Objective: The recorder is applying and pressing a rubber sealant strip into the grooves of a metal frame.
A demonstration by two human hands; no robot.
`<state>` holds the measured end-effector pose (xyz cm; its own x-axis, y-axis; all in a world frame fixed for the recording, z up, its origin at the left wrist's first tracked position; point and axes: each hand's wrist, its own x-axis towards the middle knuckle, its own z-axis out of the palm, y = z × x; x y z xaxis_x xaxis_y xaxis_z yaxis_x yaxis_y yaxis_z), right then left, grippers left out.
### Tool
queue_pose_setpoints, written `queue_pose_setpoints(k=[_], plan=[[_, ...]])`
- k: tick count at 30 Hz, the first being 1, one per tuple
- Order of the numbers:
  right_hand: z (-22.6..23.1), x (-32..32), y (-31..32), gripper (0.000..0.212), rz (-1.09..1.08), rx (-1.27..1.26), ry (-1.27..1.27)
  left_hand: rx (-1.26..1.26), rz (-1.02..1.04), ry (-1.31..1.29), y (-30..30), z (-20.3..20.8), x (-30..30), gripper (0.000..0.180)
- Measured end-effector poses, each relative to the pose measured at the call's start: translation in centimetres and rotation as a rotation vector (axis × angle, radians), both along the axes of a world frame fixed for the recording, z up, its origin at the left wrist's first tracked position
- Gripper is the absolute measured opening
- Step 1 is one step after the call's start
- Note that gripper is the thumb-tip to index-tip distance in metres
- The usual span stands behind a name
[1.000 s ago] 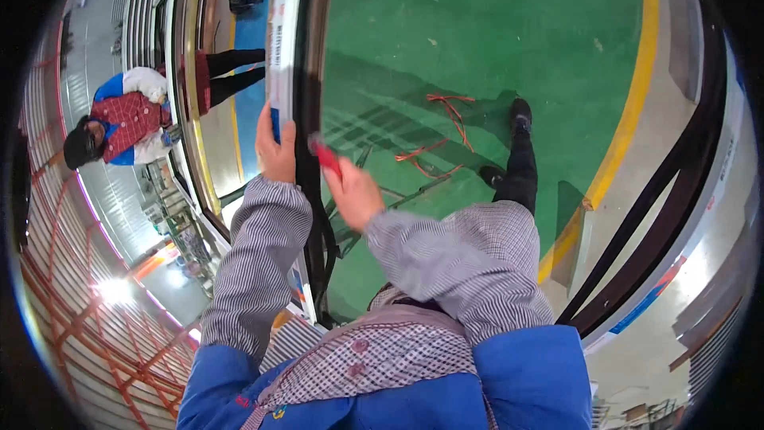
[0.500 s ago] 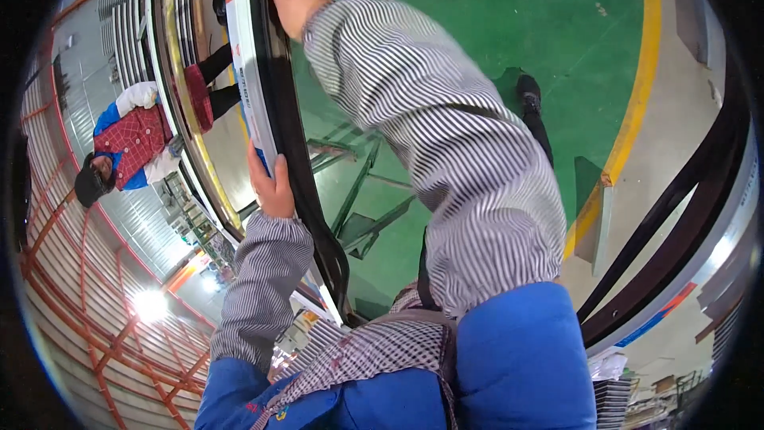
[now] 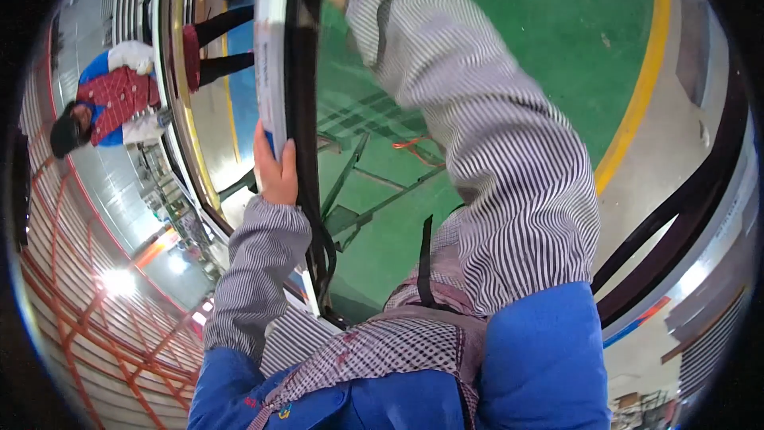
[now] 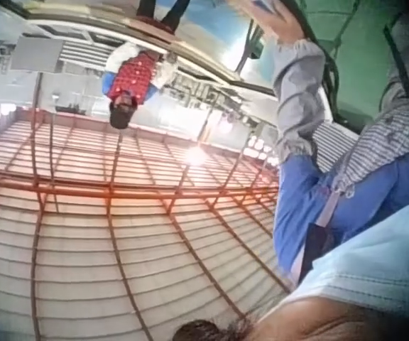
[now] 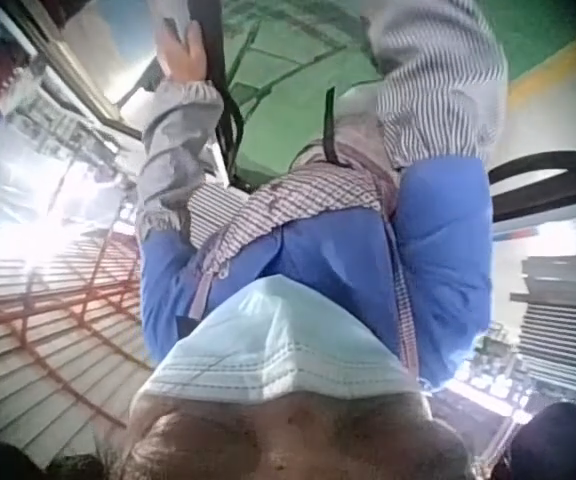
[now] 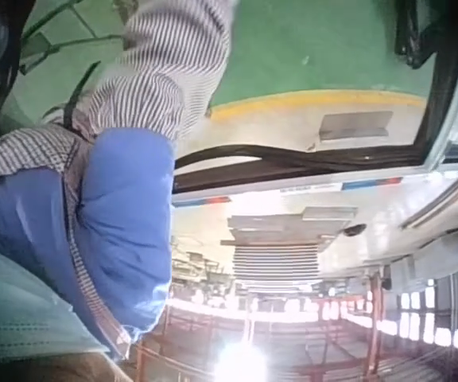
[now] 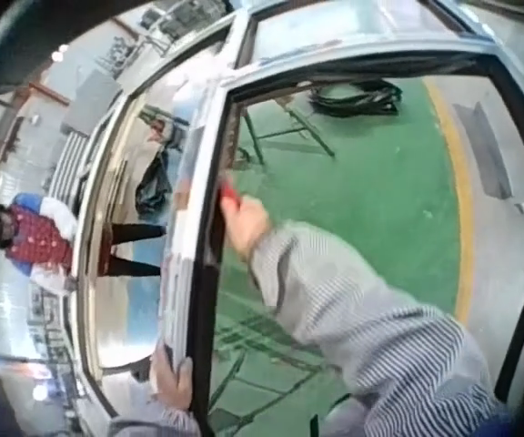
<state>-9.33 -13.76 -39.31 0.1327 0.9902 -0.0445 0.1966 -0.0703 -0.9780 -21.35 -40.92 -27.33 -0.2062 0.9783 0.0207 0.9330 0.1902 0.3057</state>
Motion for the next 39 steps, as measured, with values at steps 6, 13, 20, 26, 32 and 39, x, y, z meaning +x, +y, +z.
queue_pose_setpoints(k=[6,13,20,26,32,39], plan=[[3.6,-2.1,-26.2,0.03,0.379,-0.244,0.269,0.06,-0.001,-0.016,-0.7,0.2,-1.5,0.062],[2.6,0.9,-42.3,0.019,0.365,-0.519,0.391,0.005,0.042,-0.001,-11.1,2.4,-1.7,0.079],[5.6,-2.3,-43.2,0.021,0.385,-0.386,0.461,-0.164,0.285,0.11,-25.4,2.5,-0.8,0.103],[6.5,-4.9,-44.0,0.02,0.314,-0.33,0.312,-0.09,0.374,0.127,-25.0,1.8,0.0,0.093],[6.2,-5.8,-44.0,0.021,0.301,-0.408,0.283,0.031,0.425,-0.013,-24.7,0.8,-1.4,0.067],[6.0,-5.6,-44.4,0.018,0.256,-0.536,0.555,0.057,0.49,-0.08,-24.3,0.8,-1.5,0.051]])
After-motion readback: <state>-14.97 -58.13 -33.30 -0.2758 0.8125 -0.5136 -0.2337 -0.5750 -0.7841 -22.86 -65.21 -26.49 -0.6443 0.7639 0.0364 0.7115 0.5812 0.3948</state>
